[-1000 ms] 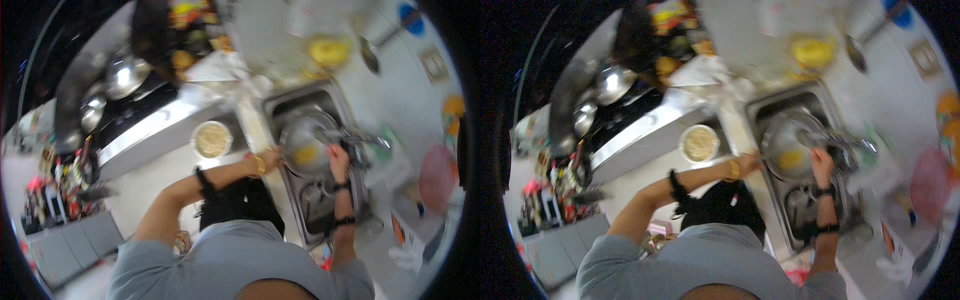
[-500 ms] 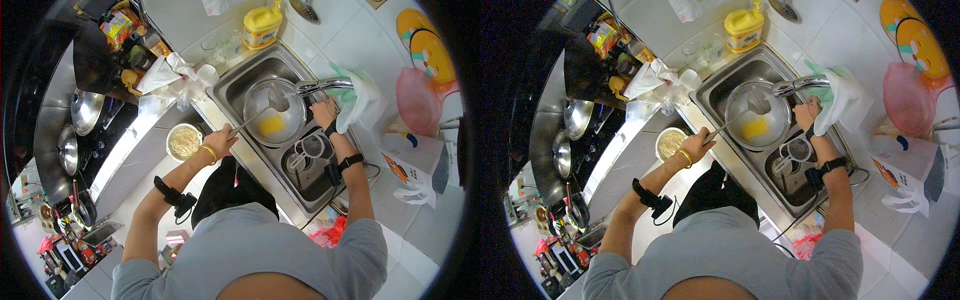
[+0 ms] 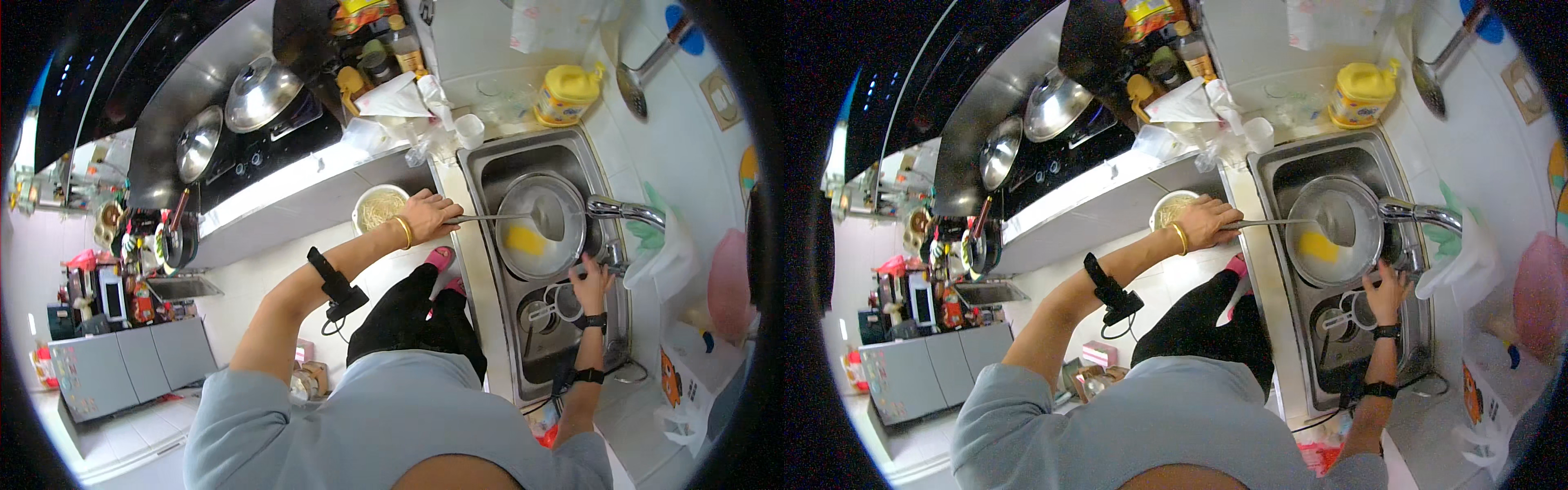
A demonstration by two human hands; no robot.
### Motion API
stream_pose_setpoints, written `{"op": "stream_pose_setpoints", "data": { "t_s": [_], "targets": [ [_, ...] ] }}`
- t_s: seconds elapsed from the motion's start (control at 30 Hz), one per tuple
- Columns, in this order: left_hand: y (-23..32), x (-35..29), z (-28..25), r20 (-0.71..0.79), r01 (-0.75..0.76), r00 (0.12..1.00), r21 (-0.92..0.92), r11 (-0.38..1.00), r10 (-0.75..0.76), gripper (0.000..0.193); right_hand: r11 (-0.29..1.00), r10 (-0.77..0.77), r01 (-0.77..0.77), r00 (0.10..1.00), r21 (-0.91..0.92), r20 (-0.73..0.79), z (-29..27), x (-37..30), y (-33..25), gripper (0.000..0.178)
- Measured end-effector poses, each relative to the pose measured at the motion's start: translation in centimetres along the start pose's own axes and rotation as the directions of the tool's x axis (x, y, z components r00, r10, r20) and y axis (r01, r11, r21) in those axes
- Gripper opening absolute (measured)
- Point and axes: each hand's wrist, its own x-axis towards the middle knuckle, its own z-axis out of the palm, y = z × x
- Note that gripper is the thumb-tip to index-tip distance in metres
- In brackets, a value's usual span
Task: Prepare a flour mixture and add it to a pot while cooking.
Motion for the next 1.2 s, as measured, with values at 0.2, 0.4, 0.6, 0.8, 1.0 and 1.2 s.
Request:
{"op": "stream_pose_setpoints", "data": {
  "t_s": [0.2, 0.4, 0.6, 0.8, 1.0, 1.2],
  "targets": [
    [-0.7, -1.8, -0.8, -0.157, -0.042, 0.986, 0.135, 0.990, 0.063, 0.027, 0.934, -0.051, 0.063, 0.998, 0.351, -0.043, 5.2, 2.1, 3.5, 0.034],
    [-4.7, -6.7, -3.0, -0.229, 0.137, 0.966, 0.044, 0.990, -0.123, 0.029, 0.568, 0.072, 0.101, 0.983, 0.817, -0.172, 2.9, 0.1, -0.1, 0.039],
    [-14.4, -17.7, -4.8, -0.325, 0.432, 0.853, -0.004, 0.902, -0.409, 0.029, 0.484, 0.197, -0.016, 0.976, 0.875, -0.091, 5.8, -0.6, -2.9, 0.043],
    [-27.1, -30.5, -6.4, -0.381, 0.623, 0.722, -0.003, 0.782, -0.577, 0.026, 0.483, 0.199, -0.040, 0.978, 0.875, -0.064, 6.5, -2.7, -10.4, 0.044],
    [-38.1, -35.9, -4.1, -0.280, 0.715, 0.634, -0.141, 0.684, -0.721, 0.025, 0.759, 0.071, 0.020, 0.991, 0.650, -0.114, 5.3, -5.1, -16.5, 0.039],
    [-42.8, -36.4, -0.5, -0.317, 0.715, 0.612, -0.171, 0.678, -0.724, 0.025, 0.791, 0.124, -0.120, 0.992, 0.600, 0.035, 2.5, -7.4, -22.1, 0.037]
  ]
}}
